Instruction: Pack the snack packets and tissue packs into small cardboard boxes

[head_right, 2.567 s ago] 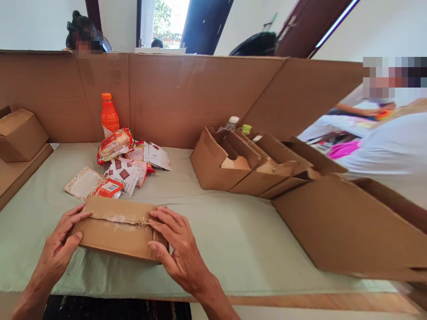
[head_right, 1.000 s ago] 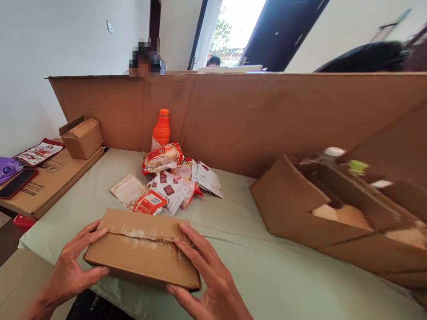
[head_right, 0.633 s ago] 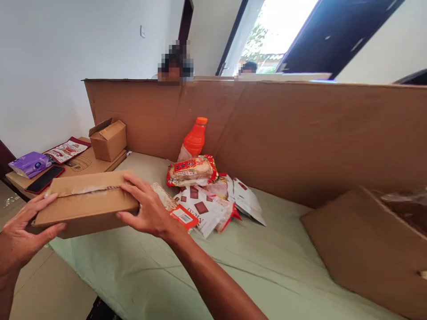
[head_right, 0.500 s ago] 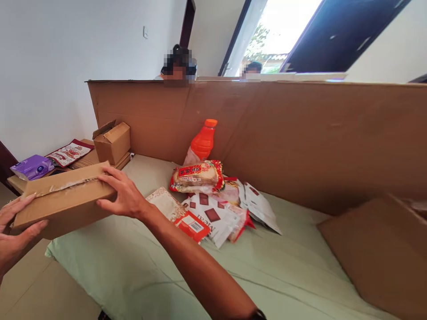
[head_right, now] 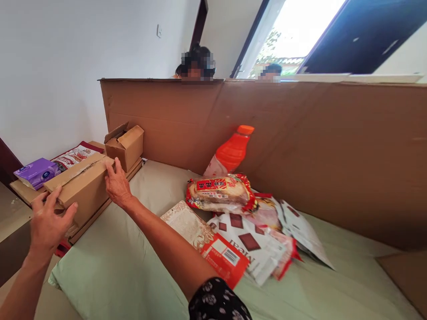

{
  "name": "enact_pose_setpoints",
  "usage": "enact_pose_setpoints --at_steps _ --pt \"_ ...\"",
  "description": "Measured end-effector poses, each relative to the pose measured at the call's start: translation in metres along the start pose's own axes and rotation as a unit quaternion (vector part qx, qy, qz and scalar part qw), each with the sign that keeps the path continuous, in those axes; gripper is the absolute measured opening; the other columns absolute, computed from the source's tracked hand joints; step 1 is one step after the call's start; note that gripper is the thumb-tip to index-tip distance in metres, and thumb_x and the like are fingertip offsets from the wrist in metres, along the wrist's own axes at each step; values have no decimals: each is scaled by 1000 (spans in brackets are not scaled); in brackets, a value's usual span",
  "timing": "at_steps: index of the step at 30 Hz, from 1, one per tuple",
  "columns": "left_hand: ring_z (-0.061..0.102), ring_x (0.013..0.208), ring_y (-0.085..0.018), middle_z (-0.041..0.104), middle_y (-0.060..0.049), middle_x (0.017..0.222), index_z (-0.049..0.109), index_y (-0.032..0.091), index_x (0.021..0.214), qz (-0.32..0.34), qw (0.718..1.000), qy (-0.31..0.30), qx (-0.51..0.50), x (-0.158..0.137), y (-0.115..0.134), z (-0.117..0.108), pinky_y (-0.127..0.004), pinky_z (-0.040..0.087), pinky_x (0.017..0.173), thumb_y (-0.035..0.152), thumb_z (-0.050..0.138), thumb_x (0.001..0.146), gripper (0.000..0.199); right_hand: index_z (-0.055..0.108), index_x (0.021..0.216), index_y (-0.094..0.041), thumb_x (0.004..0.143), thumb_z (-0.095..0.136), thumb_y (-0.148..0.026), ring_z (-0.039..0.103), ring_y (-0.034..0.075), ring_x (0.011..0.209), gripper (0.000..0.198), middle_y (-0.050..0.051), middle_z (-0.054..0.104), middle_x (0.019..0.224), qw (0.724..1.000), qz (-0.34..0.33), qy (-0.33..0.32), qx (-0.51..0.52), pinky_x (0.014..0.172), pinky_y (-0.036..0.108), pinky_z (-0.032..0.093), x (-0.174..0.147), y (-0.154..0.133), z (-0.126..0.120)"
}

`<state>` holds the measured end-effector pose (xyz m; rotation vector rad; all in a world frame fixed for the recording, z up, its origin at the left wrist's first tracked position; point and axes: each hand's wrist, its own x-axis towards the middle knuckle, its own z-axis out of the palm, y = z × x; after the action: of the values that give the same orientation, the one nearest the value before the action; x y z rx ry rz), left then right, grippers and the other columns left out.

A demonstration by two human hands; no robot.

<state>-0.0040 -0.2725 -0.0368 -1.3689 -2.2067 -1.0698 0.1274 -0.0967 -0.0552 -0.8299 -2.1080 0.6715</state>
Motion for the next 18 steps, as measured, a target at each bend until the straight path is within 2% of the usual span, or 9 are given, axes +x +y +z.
enact_pose_setpoints --at_steps 5,8,11,13,15,18 --pt "51 129 -38 43 -18 134 53 19 143 -33 999 -25 -2 23 27 35 -53 50 103 37 67 86 62 16 161 -9 89 49 -15 16 32 157 79 23 12 169 999 41 5 5 124 54 27 0 12 0" --pt "53 125 -39 43 -19 132 50 17 146 -43 998 -34 2 34 37 44 -53 50 100 36 65 87 63 24 157 -4 88 52 -15 18 32 157 76 26 18 167 999 49 -15 7 125 52 28 -23 17 -5" --pt "53 125 -41 43 -21 131 49 16 146 -58 998 -39 10 40 43 48 -55 50 99 37 64 88 63 40 152 -14 87 56 -16 32 31 152 67 21 26 166 997 62 -36 13 121 53 34 -61 24 -14" --pt "52 126 -43 43 -22 132 49 16 146 -68 997 -38 16 42 45 48 -58 50 99 37 63 87 63 48 146 -20 87 58 -16 49 30 140 60 19 30 165 996 72 -53 22 113 52 45 -89 28 -22" --pt "50 128 -45 42 -23 134 47 16 147 -70 997 -40 18 45 47 44 -60 49 100 37 62 87 66 53 141 -22 88 59 -16 65 26 118 54 19 33 163 994 82 -70 29 102 49 54 -115 31 -32" --pt "40 137 -51 35 -25 142 30 13 156 -49 997 -55 1 41 54 32 -66 44 104 38 59 86 80 60 132 -23 87 62 -13 72 19 92 46 19 40 160 991 94 -89 32 90 43 59 -150 27 -55"
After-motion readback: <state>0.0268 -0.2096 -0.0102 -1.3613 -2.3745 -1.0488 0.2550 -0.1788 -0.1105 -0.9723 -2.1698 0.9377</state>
